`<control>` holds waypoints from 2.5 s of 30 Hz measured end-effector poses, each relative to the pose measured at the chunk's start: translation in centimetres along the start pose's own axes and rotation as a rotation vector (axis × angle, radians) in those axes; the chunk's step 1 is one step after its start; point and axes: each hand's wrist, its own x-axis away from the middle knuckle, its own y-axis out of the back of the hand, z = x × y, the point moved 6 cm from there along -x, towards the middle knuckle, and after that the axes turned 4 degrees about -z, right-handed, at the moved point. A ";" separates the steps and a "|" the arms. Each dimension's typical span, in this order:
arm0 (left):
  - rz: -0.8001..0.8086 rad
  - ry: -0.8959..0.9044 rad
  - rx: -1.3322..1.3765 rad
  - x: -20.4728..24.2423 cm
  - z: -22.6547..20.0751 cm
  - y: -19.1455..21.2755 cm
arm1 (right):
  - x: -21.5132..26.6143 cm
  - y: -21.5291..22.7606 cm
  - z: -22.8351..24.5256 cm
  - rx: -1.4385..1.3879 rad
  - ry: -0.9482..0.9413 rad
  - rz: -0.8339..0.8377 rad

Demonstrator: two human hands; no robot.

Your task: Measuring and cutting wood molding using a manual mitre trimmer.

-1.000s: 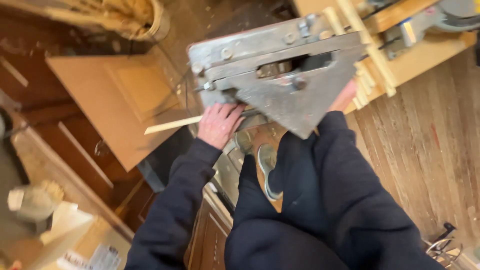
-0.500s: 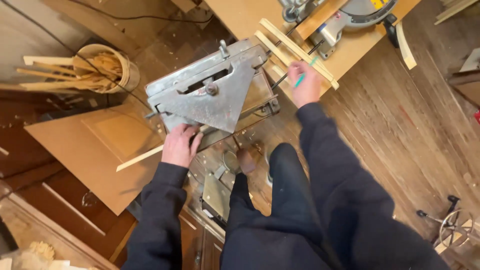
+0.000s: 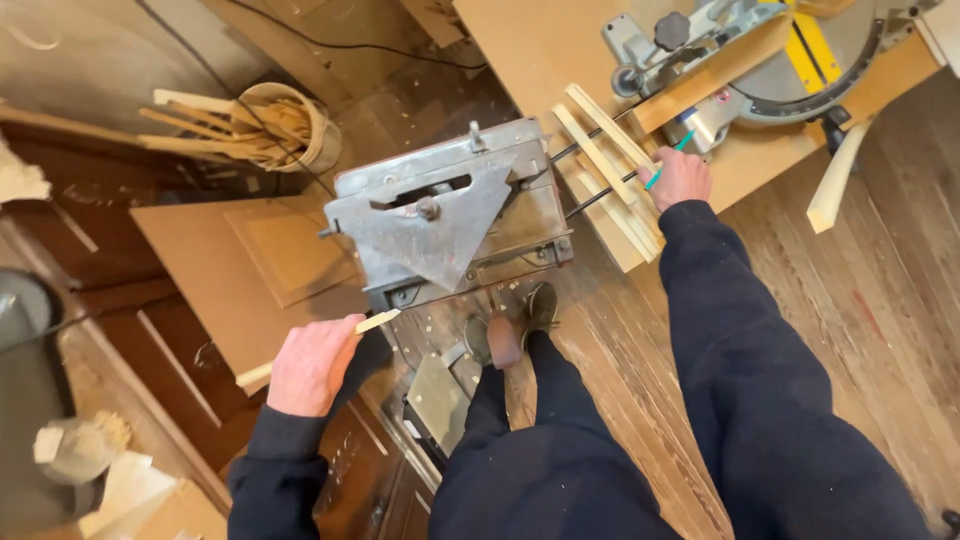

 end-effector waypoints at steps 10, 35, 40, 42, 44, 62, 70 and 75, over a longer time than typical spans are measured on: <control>-0.110 0.488 0.665 2.5 -6.2 3.4 | 20.9 11.4 -3.7 -0.243 0.077 -0.166; 0.006 0.286 1.329 -4.6 -17.1 5.3 | 29.9 31.0 13.7 -1.697 0.120 -0.456; 0.003 0.165 1.208 -6.4 -20.3 7.3 | 29.2 32.8 20.3 -1.518 0.143 -0.187; -0.020 0.161 1.309 -7.9 -20.7 8.9 | 28.2 33.9 23.1 -1.363 0.204 -0.111; -0.065 0.136 1.317 -9.4 -20.9 10.4 | 27.5 35.4 24.8 -1.317 0.239 -0.112; -0.257 -0.264 1.548 -18.3 -16.2 13.2 | 16.8 38.5 33.5 -1.450 0.569 -0.138; -0.275 -0.294 1.534 -19.2 -15.2 11.9 | 15.0 33.9 32.9 -1.436 0.571 -0.009; -0.350 -0.296 1.515 -19.4 -14.4 11.1 | 14.2 28.4 32.2 -1.130 0.476 0.066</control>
